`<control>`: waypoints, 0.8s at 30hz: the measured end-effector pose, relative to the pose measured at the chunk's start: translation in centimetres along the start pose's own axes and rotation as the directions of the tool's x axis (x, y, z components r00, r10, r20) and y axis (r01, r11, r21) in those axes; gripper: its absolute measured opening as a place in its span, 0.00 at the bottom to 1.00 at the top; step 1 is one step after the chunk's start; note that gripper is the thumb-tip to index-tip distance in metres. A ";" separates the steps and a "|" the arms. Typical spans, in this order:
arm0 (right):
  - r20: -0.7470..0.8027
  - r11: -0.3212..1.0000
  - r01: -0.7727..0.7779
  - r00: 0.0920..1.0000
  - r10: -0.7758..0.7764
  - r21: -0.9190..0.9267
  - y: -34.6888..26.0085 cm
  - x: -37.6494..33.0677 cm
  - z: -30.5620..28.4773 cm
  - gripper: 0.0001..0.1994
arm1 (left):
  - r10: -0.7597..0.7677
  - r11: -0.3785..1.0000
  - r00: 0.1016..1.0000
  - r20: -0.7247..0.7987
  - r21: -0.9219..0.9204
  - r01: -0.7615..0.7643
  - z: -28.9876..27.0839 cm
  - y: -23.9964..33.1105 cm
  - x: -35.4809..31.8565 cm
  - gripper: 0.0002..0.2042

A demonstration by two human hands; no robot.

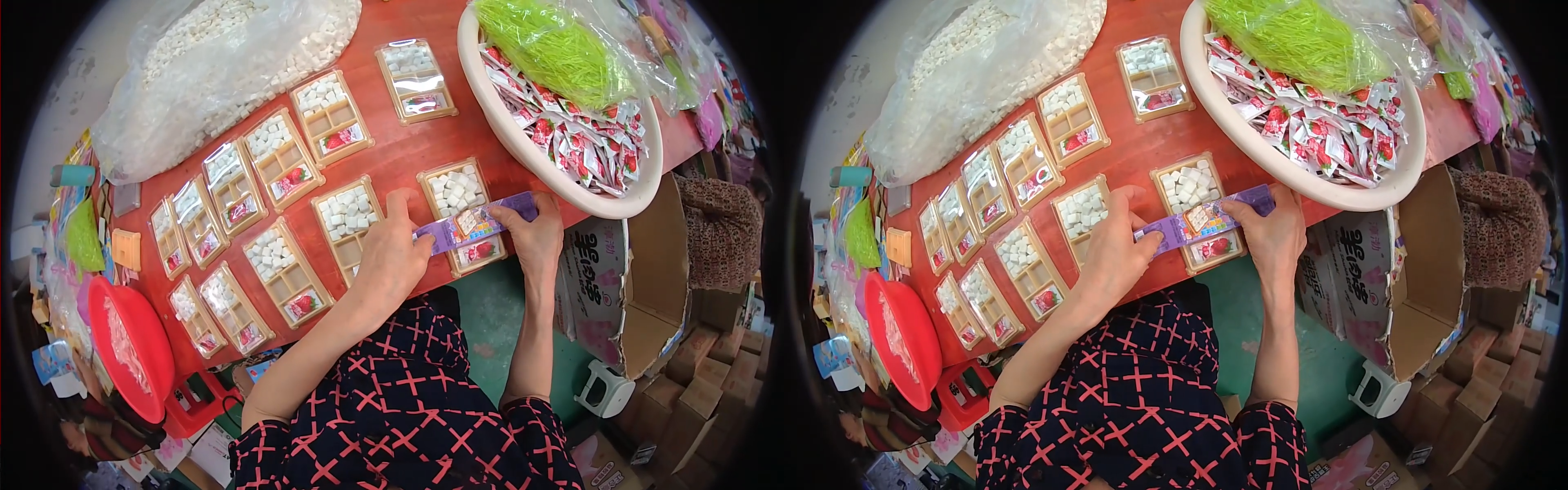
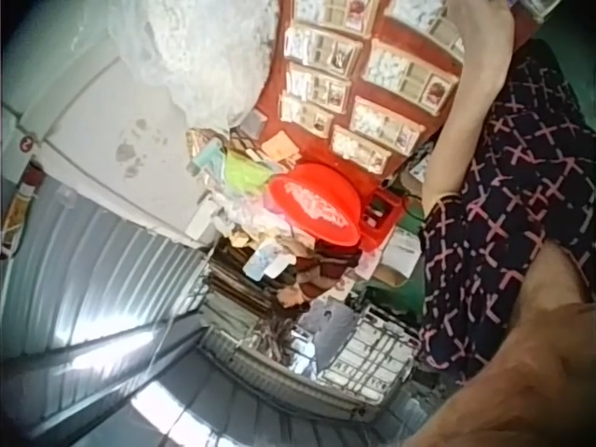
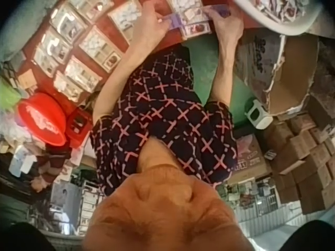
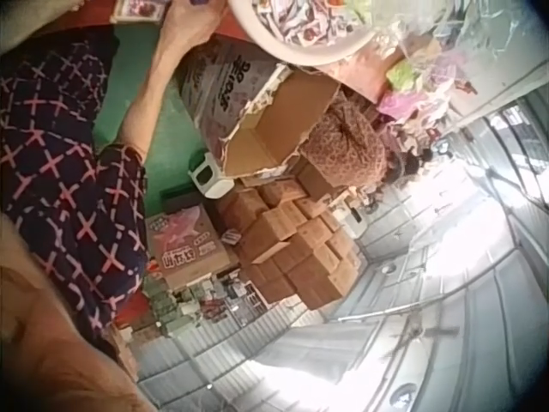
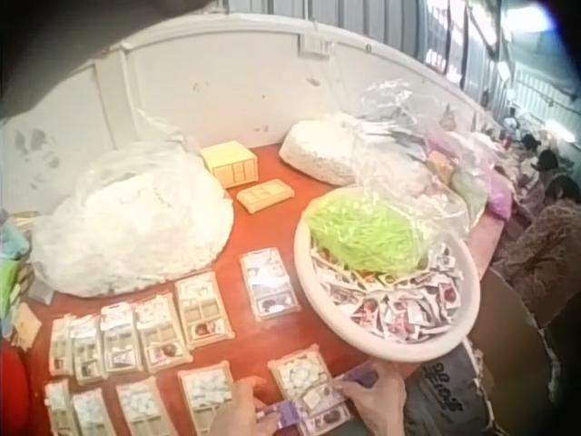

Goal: Packaging small white items into plastic trays and applying decorative adhesive labels to seal them.

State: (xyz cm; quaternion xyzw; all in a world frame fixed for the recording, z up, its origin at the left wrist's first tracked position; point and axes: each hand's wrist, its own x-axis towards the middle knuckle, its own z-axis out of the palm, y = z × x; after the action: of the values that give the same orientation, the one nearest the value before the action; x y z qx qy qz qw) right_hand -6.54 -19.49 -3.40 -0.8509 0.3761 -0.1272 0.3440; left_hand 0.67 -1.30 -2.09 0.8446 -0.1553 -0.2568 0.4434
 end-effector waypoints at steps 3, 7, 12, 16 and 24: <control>-0.007 0.998 -0.017 1.000 0.017 -0.064 -0.6 -0.1 0.2 0.18 | 0.084 0.991 0.996 -0.038 0.103 -0.080 0.2 -0.2 0.2 0.23; 0.031 0.991 0.012 0.999 -0.008 -0.137 -0.6 -0.2 0.4 0.19 | 0.089 0.972 0.996 -0.005 0.219 -0.086 0.4 0.4 0.1 0.24; -0.017 0.981 -0.027 1.000 0.024 -0.194 -0.7 -2.5 0.4 0.21 | 0.115 0.935 0.991 0.069 0.328 -0.132 1.2 -0.3 -0.8 0.26; -0.130 0.996 -0.070 0.990 0.062 -0.053 -0.2 -5.5 0.1 0.20 | 0.133 0.915 0.975 0.177 0.356 -0.190 2.1 0.0 -2.1 0.26; -0.148 0.966 -0.184 0.966 0.212 0.182 1.4 -6.1 1.6 0.17 | 0.126 0.933 0.979 0.160 0.317 -0.172 2.3 0.1 -1.9 0.26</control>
State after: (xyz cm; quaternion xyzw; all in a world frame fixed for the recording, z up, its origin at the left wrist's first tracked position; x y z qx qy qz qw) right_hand -10.73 -14.99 -5.25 -0.7634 0.4751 -0.1937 0.3925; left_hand -2.16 -1.96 -2.53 0.8728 -0.2897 -0.2504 0.3028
